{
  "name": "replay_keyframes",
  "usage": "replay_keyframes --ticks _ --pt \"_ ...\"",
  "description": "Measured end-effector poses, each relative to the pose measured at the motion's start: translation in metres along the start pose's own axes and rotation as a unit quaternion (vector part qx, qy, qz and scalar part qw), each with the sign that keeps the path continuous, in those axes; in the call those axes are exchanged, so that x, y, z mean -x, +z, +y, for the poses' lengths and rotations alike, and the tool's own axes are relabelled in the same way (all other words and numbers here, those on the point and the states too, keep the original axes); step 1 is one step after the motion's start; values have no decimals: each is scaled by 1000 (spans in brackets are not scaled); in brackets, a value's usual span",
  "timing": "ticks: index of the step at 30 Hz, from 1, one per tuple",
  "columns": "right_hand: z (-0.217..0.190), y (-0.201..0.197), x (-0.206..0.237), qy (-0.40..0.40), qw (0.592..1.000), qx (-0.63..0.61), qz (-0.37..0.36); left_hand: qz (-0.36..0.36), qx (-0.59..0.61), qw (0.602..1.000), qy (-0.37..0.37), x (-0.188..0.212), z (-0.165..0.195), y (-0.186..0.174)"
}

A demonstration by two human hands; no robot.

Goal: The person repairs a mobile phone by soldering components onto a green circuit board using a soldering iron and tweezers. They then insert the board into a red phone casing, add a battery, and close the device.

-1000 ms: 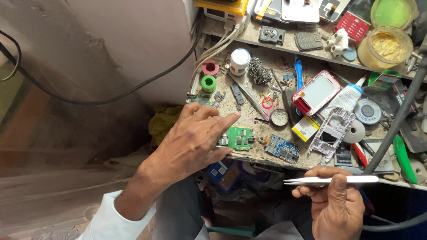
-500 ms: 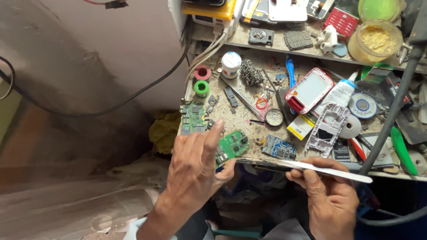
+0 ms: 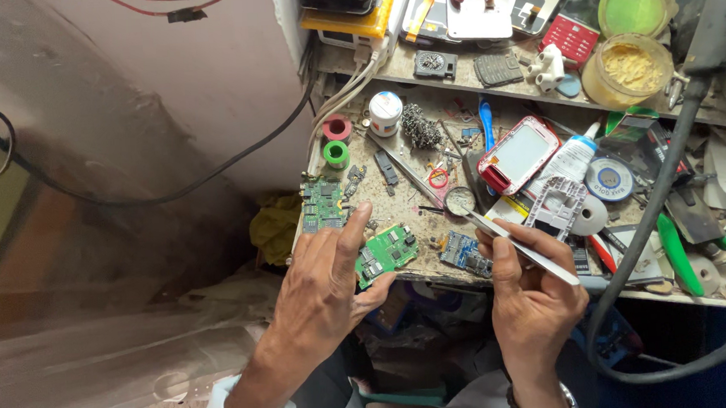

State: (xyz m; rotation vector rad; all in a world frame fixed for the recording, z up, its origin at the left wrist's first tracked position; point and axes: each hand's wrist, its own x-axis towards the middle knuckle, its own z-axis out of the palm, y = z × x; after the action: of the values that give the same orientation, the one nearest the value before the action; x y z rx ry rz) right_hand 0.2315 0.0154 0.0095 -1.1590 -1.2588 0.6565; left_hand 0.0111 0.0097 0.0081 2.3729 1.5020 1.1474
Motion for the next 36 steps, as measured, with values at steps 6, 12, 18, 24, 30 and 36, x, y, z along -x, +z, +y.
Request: replay_keyframes --ticks 6,12,18,24,30,36 --pt "-3 2 -2 -13 1000 5 -5 3 11 1000 -1 1 0 -1" --pt "-6 2 -3 -17 1000 18 -8 13 21 1000 4 2 0 0" --pt "-6 2 -4 -12 1000 18 -10 20 24 999 10 3 0 2" --pt "-6 1 -4 -12 999 33 -13 16 28 999 7 4 0 3" --pt "-6 4 -6 -3 999 43 -9 7 34 999 2 4 -1 1" --pt "-7 8 -10 -10 997 72 -15 0 42 999 -7 4 -1 1"
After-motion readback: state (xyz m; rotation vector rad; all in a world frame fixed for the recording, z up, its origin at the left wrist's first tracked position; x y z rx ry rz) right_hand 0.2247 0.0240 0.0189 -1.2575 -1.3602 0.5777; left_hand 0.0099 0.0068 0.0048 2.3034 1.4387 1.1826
